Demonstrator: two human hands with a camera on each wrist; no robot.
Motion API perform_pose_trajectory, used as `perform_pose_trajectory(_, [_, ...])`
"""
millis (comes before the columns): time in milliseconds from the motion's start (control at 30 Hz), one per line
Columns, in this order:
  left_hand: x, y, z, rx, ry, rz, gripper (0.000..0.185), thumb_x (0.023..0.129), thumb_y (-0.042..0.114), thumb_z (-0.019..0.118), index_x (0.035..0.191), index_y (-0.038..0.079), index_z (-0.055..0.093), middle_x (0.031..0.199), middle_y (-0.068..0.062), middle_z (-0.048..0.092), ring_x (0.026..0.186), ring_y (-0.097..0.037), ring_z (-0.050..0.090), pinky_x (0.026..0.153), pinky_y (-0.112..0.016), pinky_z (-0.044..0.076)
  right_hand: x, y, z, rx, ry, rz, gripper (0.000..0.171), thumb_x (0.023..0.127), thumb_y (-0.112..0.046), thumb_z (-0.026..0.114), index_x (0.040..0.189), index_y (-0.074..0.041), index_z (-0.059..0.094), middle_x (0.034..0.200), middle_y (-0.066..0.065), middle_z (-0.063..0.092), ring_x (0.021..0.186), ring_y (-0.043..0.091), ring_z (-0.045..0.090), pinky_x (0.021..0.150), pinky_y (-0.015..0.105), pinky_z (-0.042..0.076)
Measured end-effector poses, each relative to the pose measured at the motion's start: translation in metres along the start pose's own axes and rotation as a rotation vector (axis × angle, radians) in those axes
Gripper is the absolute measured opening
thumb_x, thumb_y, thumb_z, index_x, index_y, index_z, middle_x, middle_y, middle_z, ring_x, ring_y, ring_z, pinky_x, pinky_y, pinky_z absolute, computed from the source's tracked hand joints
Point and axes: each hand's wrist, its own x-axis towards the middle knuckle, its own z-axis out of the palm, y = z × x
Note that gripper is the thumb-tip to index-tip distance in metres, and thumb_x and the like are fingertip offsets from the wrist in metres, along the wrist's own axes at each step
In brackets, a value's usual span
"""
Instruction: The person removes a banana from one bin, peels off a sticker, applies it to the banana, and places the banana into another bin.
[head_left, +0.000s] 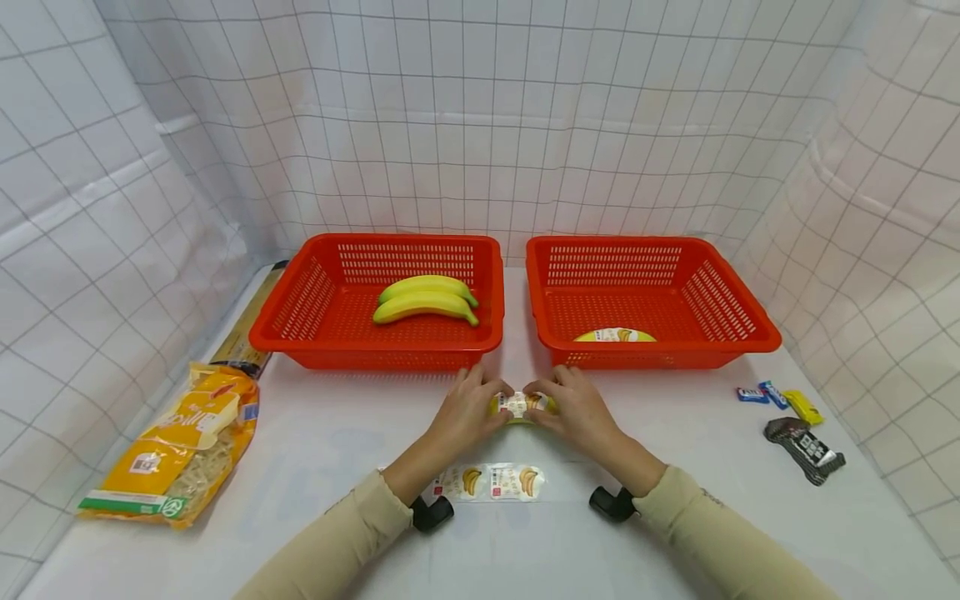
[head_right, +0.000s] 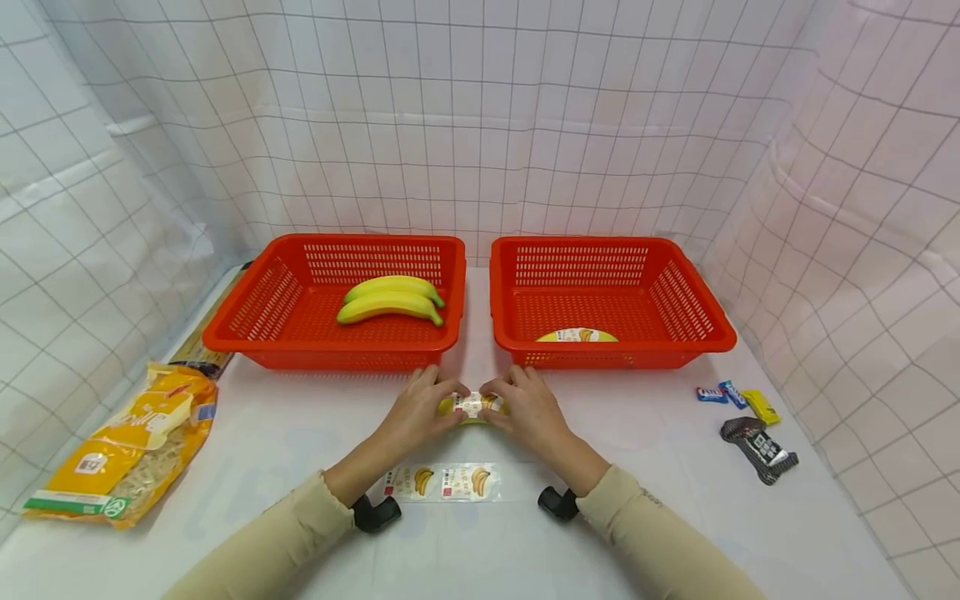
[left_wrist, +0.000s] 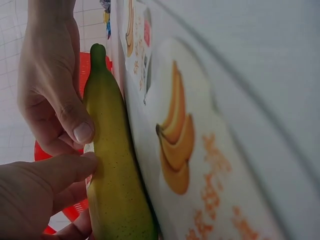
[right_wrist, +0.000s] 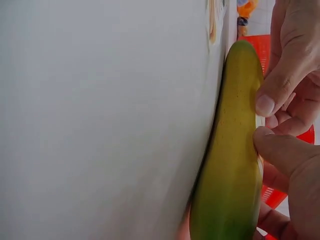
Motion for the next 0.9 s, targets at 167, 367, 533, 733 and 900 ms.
perform_pose_trajectory(167, [-0.003,-0.001,0.002,0.035,0.018,0.016,0.027,0.076,0.022,0.078,0.099,0.011,0.071,0.094,-0.007,0.056,0.084,-0.020,0.047,0.071,-0.029,0.041,0.002,-0.005,0.003,-0.072,-0.022,0.029,0.033,0.069,-0.037,0.082,0.096,-0.020,0.071,0.081,0.002,0.053,0.078,0.017,0.047,0.065,0.028,0.040])
perform_pose_trajectory(367, [-0.005,-0.001,0.001,0.072,0.055,0.028,0.028,0.075,0.023,0.078,0.097,0.006,0.071,0.094,-0.009,0.057,0.085,-0.022,0.048,0.072,-0.031,0.045,0.003,-0.005,0.000,-0.080,-0.081,0.025,0.037,0.071,-0.033,0.081,0.102,-0.014,0.073,0.086,0.004,0.058,0.081,0.019,0.048,0.071,0.031,0.042])
perform_pose_trajectory(533, [-0.005,0.000,0.000,0.077,0.037,0.009,0.029,0.076,0.023,0.077,0.098,0.006,0.071,0.093,-0.009,0.057,0.086,-0.022,0.048,0.072,-0.032,0.046,0.000,0.000,-0.004,-0.043,-0.135,0.012,0.042,0.072,-0.026,0.081,0.108,-0.008,0.071,0.093,0.005,0.062,0.088,0.022,0.052,0.078,0.035,0.044])
perform_pose_trajectory(733, [0.003,0.004,0.001,0.096,-0.025,0.030,0.039,0.075,0.028,0.079,0.111,0.018,0.068,0.101,-0.009,0.055,0.088,-0.022,0.046,0.067,-0.029,0.042,0.000,0.001,-0.005,-0.051,-0.149,-0.022,0.043,0.073,-0.026,0.080,0.109,-0.006,0.070,0.095,0.006,0.062,0.089,0.022,0.052,0.080,0.036,0.044])
perform_pose_trajectory(900, [0.006,0.006,0.004,0.145,-0.030,0.036,0.034,0.076,0.031,0.078,0.106,0.017,0.073,0.098,-0.008,0.056,0.088,-0.021,0.046,0.070,-0.028,0.043,0.000,0.000,-0.006,-0.058,-0.144,-0.013,0.042,0.073,-0.027,0.080,0.107,-0.005,0.070,0.094,0.006,0.061,0.089,0.023,0.051,0.081,0.036,0.044])
